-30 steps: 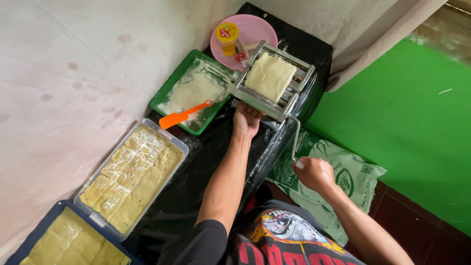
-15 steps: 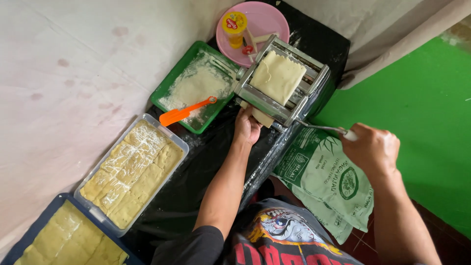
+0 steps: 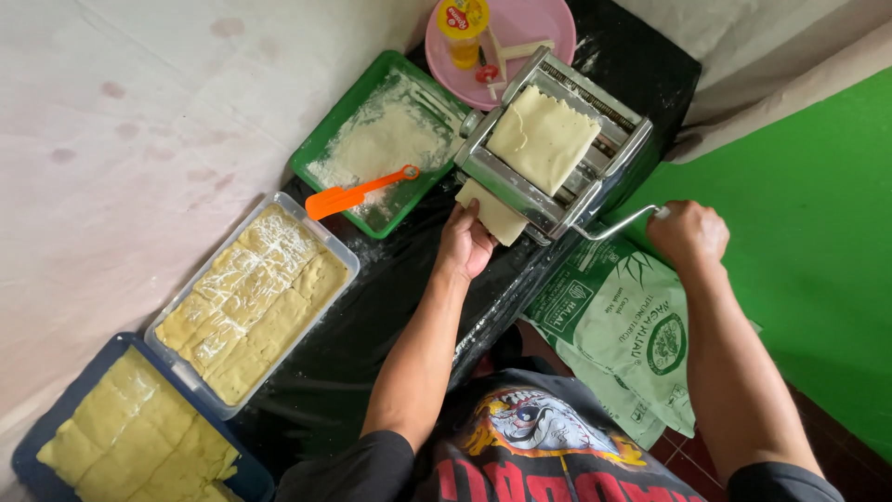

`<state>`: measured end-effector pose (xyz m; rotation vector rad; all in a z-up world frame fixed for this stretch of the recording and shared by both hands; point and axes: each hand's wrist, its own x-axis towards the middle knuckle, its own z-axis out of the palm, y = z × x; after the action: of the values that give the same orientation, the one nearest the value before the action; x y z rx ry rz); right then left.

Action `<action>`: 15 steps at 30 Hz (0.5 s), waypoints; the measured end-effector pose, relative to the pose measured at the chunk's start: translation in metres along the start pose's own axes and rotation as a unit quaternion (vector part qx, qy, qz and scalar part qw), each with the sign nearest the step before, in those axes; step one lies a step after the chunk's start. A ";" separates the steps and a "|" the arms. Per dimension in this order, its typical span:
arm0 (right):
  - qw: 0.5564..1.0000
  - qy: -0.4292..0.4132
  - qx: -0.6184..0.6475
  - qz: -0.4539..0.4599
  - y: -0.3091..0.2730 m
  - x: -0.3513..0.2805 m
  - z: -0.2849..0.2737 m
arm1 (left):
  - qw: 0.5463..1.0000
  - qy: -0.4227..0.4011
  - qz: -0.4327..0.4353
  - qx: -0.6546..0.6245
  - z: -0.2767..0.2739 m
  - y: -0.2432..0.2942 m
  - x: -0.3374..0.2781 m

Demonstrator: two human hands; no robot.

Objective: Flattening dough using a manual roller machine and arranging cut dough squares on a tray.

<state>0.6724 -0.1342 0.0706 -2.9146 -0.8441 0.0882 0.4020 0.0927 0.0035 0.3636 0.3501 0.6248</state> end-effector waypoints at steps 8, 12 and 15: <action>0.995 -0.094 0.034 0.010 -0.027 -0.056 0.061 | 0.999 -0.040 -0.015 -0.007 -0.014 0.008 -0.008; 0.992 -0.113 0.053 -0.032 -0.036 -0.097 0.067 | 0.999 -0.022 -0.030 -0.017 -0.015 0.013 -0.016; 0.988 -0.144 0.057 -0.028 -0.045 -0.130 0.062 | 0.999 -0.016 -0.039 -0.029 -0.011 0.019 -0.024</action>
<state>0.5330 -0.1607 0.0181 -2.8076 -0.9243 0.5457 0.3693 0.0946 0.0076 0.3020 0.3126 0.5502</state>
